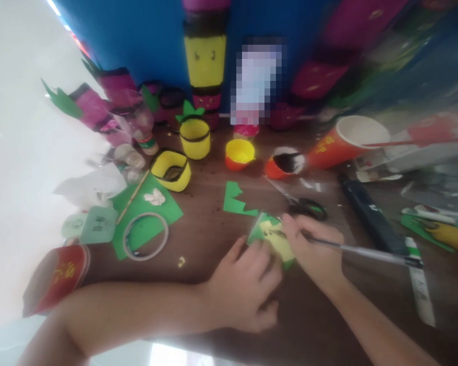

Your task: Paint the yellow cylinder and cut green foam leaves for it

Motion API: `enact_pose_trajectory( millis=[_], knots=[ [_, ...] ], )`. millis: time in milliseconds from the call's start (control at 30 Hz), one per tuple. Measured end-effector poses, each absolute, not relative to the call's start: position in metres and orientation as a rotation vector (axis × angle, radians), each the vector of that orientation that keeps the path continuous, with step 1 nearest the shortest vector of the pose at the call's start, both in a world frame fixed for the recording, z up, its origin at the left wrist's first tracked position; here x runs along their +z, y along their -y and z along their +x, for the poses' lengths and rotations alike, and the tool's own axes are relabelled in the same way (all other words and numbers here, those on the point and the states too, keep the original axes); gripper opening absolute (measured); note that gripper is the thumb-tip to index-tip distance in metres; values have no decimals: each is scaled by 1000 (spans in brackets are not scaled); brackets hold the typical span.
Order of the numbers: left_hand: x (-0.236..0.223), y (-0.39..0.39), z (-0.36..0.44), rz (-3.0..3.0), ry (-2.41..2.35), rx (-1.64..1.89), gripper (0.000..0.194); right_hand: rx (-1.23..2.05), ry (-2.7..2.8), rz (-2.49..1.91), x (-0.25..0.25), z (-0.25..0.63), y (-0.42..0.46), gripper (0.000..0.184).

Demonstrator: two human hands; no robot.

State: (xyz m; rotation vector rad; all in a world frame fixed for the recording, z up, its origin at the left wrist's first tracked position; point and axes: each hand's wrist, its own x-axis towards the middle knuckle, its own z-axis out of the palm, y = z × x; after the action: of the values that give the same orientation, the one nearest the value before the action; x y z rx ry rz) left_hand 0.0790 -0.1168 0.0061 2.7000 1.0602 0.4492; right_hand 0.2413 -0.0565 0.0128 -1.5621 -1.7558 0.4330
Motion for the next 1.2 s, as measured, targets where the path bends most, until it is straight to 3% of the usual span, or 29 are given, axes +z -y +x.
enact_pose_trajectory(
  millis=[1200],
  knots=[
    [6, 117, 79, 2699, -1059, 435, 56, 460, 1780, -1575, 16, 241, 57, 44]
  ],
)
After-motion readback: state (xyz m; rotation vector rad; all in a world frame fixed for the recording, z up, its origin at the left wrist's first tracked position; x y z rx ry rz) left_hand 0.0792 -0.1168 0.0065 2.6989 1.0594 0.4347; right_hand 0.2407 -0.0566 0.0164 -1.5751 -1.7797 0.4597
